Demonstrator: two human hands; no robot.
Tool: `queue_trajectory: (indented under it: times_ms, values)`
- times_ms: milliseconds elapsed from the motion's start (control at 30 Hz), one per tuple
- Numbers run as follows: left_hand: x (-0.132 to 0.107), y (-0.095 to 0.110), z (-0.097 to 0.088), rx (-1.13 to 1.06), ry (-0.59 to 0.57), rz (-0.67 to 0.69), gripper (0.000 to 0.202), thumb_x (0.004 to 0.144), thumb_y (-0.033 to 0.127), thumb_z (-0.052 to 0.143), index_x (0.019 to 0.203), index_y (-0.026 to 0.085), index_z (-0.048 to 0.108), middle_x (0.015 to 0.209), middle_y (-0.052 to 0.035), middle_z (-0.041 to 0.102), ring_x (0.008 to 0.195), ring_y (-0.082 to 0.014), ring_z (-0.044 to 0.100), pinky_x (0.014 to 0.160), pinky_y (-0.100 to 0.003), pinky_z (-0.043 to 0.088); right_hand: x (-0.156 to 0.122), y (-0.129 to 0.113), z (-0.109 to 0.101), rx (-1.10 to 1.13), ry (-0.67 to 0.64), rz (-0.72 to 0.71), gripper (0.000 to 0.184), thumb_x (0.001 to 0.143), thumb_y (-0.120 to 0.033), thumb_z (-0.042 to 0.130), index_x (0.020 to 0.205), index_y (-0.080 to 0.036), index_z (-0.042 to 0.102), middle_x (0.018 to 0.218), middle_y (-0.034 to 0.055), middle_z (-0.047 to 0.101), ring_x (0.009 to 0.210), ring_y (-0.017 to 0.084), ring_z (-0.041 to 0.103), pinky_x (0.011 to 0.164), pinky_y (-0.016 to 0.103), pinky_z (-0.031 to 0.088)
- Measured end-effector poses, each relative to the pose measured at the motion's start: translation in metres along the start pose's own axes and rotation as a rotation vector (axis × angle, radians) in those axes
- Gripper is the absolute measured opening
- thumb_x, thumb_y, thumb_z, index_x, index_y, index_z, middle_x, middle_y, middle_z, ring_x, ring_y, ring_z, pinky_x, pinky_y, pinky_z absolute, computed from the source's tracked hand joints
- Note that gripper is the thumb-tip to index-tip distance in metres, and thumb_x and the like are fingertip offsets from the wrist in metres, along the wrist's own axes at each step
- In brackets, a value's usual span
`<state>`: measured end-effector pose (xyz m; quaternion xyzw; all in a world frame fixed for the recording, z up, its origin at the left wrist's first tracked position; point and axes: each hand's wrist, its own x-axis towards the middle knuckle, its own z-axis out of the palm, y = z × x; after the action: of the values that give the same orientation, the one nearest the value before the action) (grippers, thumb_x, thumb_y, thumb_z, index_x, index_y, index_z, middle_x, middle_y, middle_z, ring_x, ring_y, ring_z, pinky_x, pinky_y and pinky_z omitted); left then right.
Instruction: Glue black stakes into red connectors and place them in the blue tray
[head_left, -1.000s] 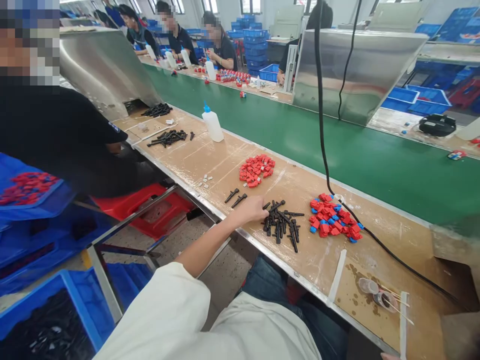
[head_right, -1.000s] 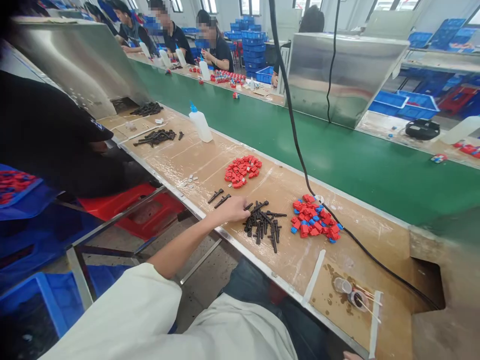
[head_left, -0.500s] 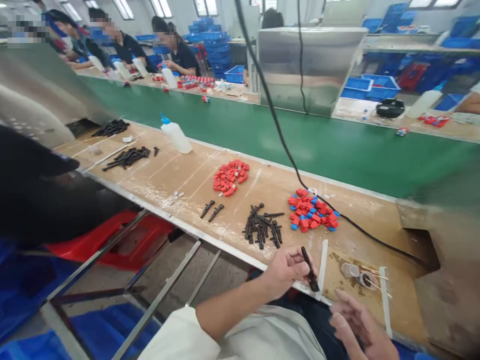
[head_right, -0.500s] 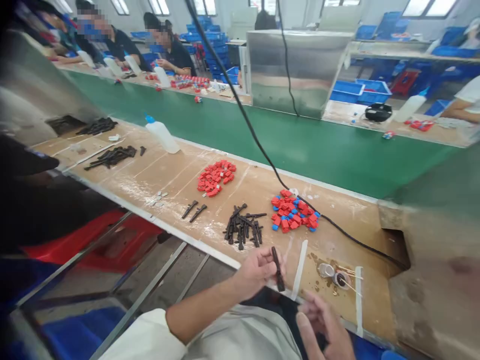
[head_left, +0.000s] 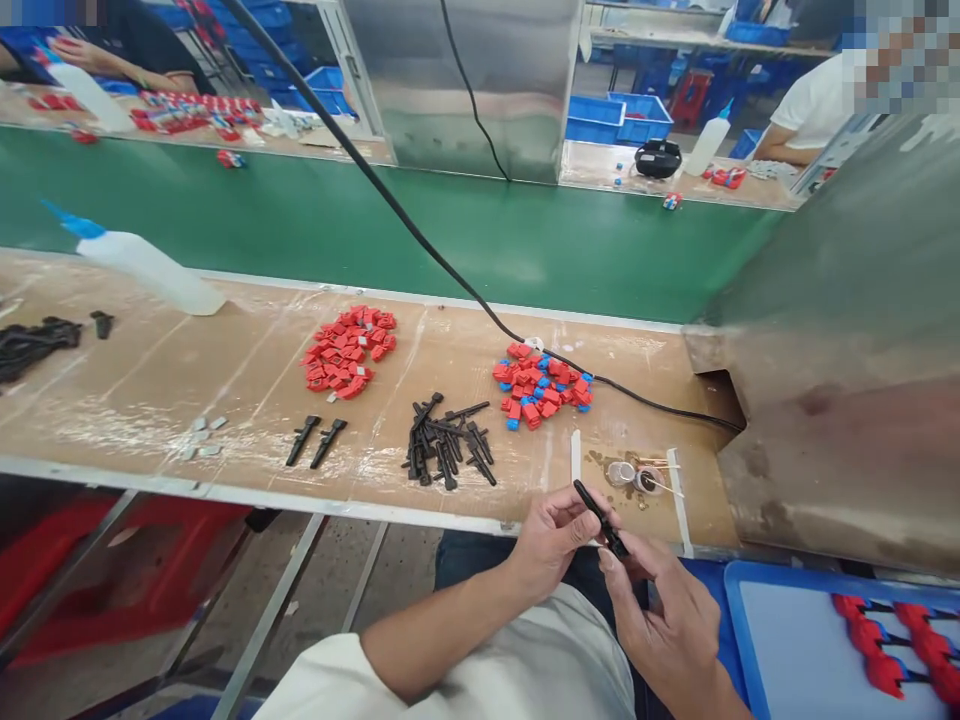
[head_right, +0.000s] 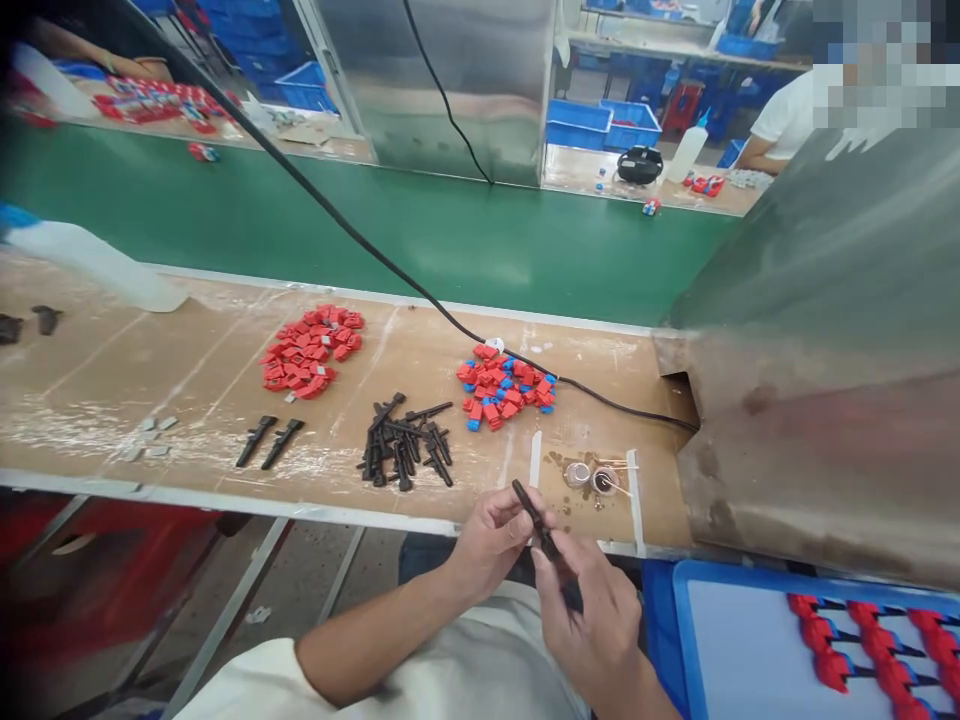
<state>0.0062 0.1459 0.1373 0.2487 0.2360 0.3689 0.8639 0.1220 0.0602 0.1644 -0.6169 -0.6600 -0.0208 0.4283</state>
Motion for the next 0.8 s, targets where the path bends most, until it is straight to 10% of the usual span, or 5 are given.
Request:
queue_trajectory:
  times_ms: [100, 333, 800]
  values:
    - [0.002, -0.001, -0.006, 0.140, 0.026, 0.083, 0.050, 0.069, 0.061, 0.085, 0.081, 0.015, 0.072, 0.072, -0.0063, 0.072, 0.066, -0.0150, 0.063, 0.065, -0.026, 0.049, -0.008, 0.017, -0.014, 0.001, -0.058, 0.017, 0.021, 0.092, -0.025, 0.070, 0.112, -0.023, 0.066, 0.075, 0.0008, 0.073, 0.055, 0.015, 0.067, 0.057, 0.026, 0.057]
    - [0.022, 0.003, -0.021, 0.238, 0.065, -0.010, 0.058, 0.066, 0.067, 0.083, 0.087, 0.015, 0.069, 0.069, -0.0053, 0.071, 0.061, -0.0173, 0.067, 0.051, -0.023, 0.045, -0.001, 0.097, -0.036, -0.022, -0.048, 0.599, 0.057, 0.084, -0.064, 0.070, 0.114, -0.016, 0.064, 0.075, 0.0029, 0.069, 0.057, 0.016, 0.063, 0.053, 0.027, 0.055]
    - [0.032, -0.001, -0.024, 0.208, 0.074, -0.081, 0.058, 0.065, 0.064, 0.085, 0.089, 0.015, 0.068, 0.066, -0.0025, 0.067, 0.057, -0.0138, 0.063, 0.049, -0.020, 0.045, 0.029, 0.112, -0.031, 0.154, -0.196, 0.358, 0.025, 0.095, -0.043, 0.064, 0.094, -0.024, 0.080, 0.076, 0.0028, 0.070, 0.060, 0.017, 0.064, 0.060, 0.028, 0.055]
